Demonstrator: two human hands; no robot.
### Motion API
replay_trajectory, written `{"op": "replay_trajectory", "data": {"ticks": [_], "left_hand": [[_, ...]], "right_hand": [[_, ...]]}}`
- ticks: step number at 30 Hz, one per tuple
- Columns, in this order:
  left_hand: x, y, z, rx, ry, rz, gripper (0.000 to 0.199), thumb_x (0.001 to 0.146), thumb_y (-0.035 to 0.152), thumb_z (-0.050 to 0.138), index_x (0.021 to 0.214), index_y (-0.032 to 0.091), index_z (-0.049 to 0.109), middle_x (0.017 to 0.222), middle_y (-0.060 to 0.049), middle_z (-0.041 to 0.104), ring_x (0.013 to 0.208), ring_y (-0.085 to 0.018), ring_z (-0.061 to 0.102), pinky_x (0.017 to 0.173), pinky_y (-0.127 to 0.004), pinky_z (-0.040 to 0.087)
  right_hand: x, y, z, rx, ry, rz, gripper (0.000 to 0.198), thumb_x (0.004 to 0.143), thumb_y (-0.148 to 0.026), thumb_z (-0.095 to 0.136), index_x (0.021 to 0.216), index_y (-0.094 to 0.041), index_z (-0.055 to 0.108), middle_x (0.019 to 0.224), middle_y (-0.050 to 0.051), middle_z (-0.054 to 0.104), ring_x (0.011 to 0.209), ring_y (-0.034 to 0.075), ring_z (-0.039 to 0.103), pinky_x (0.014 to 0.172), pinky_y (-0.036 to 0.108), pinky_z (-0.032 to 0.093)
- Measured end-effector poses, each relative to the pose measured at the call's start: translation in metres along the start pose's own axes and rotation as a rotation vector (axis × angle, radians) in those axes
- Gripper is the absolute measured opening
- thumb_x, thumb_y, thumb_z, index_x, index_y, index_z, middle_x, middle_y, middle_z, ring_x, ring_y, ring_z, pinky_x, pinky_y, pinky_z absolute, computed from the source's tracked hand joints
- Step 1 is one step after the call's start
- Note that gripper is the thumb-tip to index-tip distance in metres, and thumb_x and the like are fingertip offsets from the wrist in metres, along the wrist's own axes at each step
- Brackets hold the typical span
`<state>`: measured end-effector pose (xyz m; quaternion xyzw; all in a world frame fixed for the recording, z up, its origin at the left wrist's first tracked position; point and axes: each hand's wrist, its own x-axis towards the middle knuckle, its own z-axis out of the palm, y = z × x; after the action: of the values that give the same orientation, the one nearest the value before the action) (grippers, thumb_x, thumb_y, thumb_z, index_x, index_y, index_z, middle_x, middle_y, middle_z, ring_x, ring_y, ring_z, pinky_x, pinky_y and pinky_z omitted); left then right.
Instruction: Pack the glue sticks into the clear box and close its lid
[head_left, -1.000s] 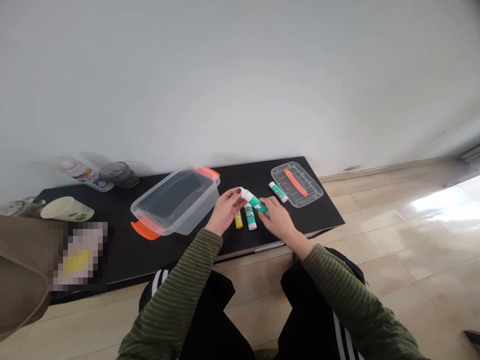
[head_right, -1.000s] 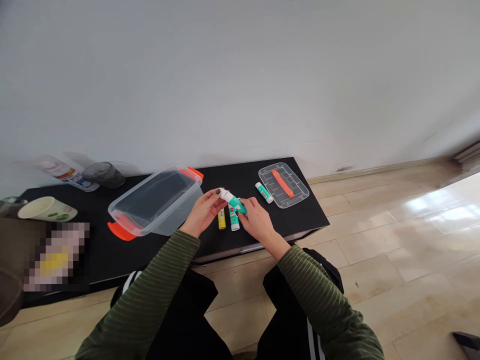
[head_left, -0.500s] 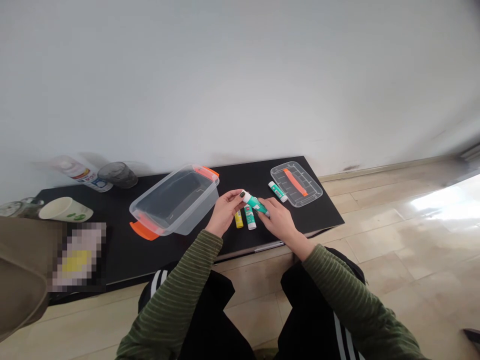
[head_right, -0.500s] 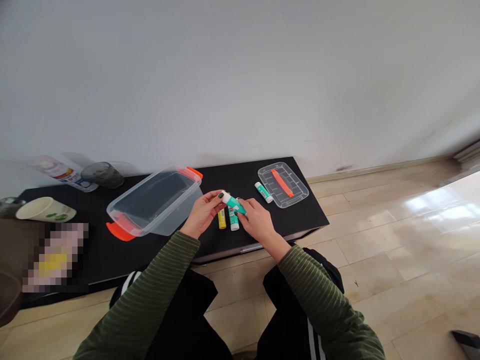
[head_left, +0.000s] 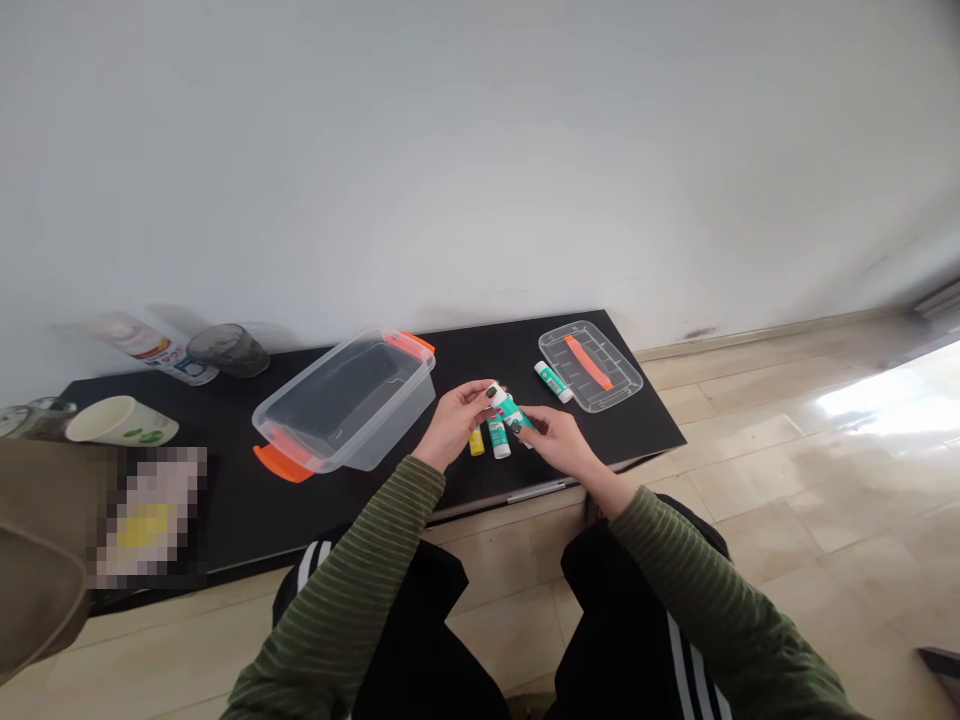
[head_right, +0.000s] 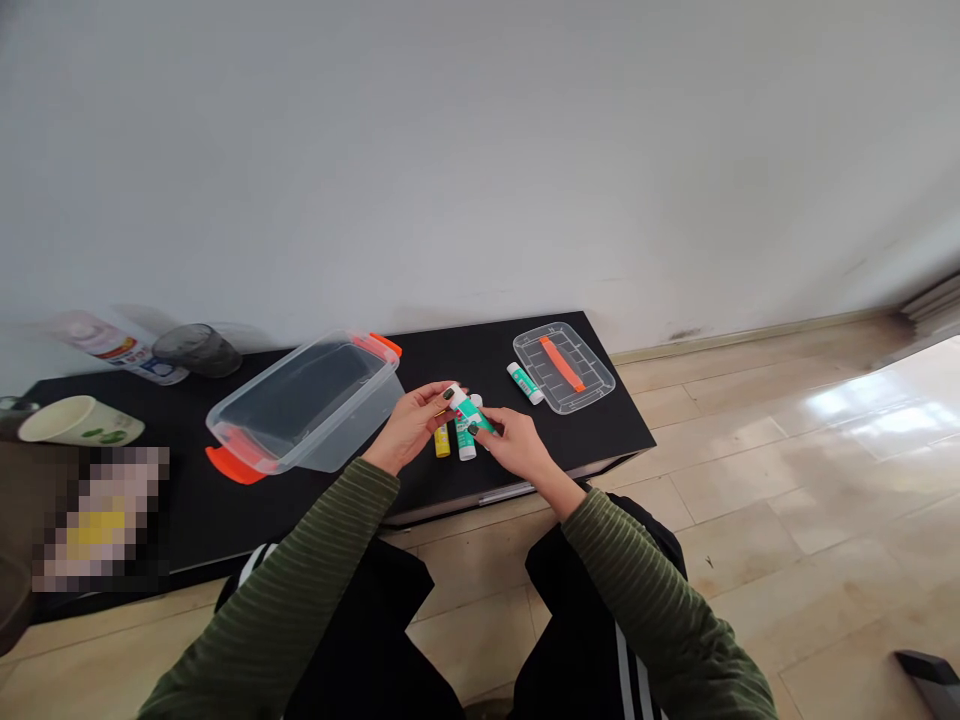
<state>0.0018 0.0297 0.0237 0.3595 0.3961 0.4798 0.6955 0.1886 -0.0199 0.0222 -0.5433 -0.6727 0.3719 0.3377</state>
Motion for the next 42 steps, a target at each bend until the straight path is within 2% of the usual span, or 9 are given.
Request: {"op": "replay_trajectory", "data": {"ticks": [4,8,11,16,22,26,30,34,42], "left_hand": [[0.014,-0.007,0.0,0.195,-0.037,0.058,0.039,0.076,0.041,0.077,0.104,0.014,0.072,0.104,-0.012,0.074,0.093,-0.022,0.07,0.087,-0.036,0.054],[0.029,-0.019,-0.002,0.831,0.008,0.328,0.035,0.091,0.038,0.058,0.118,0.019,0.069,0.116,-0.01,0.072,0.109,-0.026,0.065,0.099,-0.043,0.048],[0.033,-0.033,-0.004,1.285,-0.004,0.486,0.035,0.091,0.028,0.054,0.122,0.02,0.067,0.131,-0.012,0.066,0.125,-0.028,0.056,0.115,-0.048,0.033],[0.033,-0.051,-0.008,1.569,0.011,0.491,0.031,0.089,0.024,0.052,0.117,0.02,0.067,0.131,-0.012,0.065,0.128,-0.029,0.053,0.119,-0.051,0.023],[0.035,-0.052,-0.005,1.543,0.011,0.457,0.019,0.088,0.025,0.051,0.101,0.022,0.065,0.105,-0.008,0.072,0.11,-0.027,0.06,0.119,-0.051,0.019],[0.037,-0.052,-0.005,1.38,0.036,0.475,0.011,0.083,0.023,0.057,0.092,0.024,0.064,0.091,-0.007,0.07,0.103,-0.029,0.061,0.119,-0.052,0.014],[0.035,-0.045,-0.004,1.037,0.087,0.48,0.011,0.077,0.023,0.066,0.088,0.026,0.064,0.089,-0.006,0.07,0.102,-0.03,0.061,0.121,-0.051,0.009],[0.029,-0.028,0.0,0.84,0.14,0.424,0.026,0.073,0.024,0.072,0.099,0.025,0.068,0.098,-0.007,0.072,0.108,-0.029,0.06,0.122,-0.05,0.008],[0.019,-0.009,-0.003,0.571,0.217,0.25,0.03,0.082,0.036,0.068,0.108,0.021,0.071,0.112,-0.009,0.072,0.107,-0.026,0.064,0.103,-0.043,0.043]], "right_hand": [[0.006,0.006,-0.005,0.187,-0.07,0.142,0.036,0.089,-0.037,0.059,0.116,-0.017,0.072,0.083,0.003,0.072,0.07,0.015,0.062,0.061,0.025,0.044],[0.017,0.007,-0.015,-0.207,0.043,0.199,0.03,0.088,-0.034,0.059,0.111,-0.021,0.073,0.093,0.004,0.073,0.082,0.018,0.064,0.072,0.027,0.045],[0.024,0.007,-0.018,-0.548,0.062,0.272,0.028,0.09,-0.032,0.056,0.111,-0.021,0.07,0.107,0.009,0.071,0.099,0.024,0.064,0.077,0.03,0.045],[0.028,0.012,-0.006,-0.757,-0.029,0.338,0.028,0.093,-0.032,0.05,0.111,-0.018,0.066,0.115,0.014,0.067,0.111,0.027,0.06,0.082,0.033,0.047],[0.024,0.017,0.01,-0.818,-0.064,0.324,0.028,0.092,-0.033,0.053,0.113,-0.015,0.061,0.116,0.016,0.066,0.117,0.027,0.056,0.083,0.034,0.049],[0.025,0.019,0.012,-0.803,-0.057,0.307,0.028,0.09,-0.034,0.059,0.111,-0.015,0.062,0.118,0.017,0.064,0.118,0.029,0.055,0.083,0.036,0.05],[0.033,0.024,0.0,-0.732,0.001,0.266,0.031,0.092,-0.041,0.058,0.111,-0.017,0.064,0.116,0.015,0.064,0.115,0.029,0.055,0.084,0.038,0.05],[0.047,0.038,-0.023,-0.716,0.144,0.202,0.029,0.095,-0.031,0.052,0.12,-0.018,0.062,0.122,0.014,0.061,0.122,0.027,0.049,0.088,0.036,0.048],[0.057,0.061,-0.032,-0.761,0.073,0.334,0.033,0.093,-0.029,0.056,0.124,-0.015,0.058,0.127,0.016,0.055,0.123,0.029,0.046,0.085,0.036,0.048]]}}
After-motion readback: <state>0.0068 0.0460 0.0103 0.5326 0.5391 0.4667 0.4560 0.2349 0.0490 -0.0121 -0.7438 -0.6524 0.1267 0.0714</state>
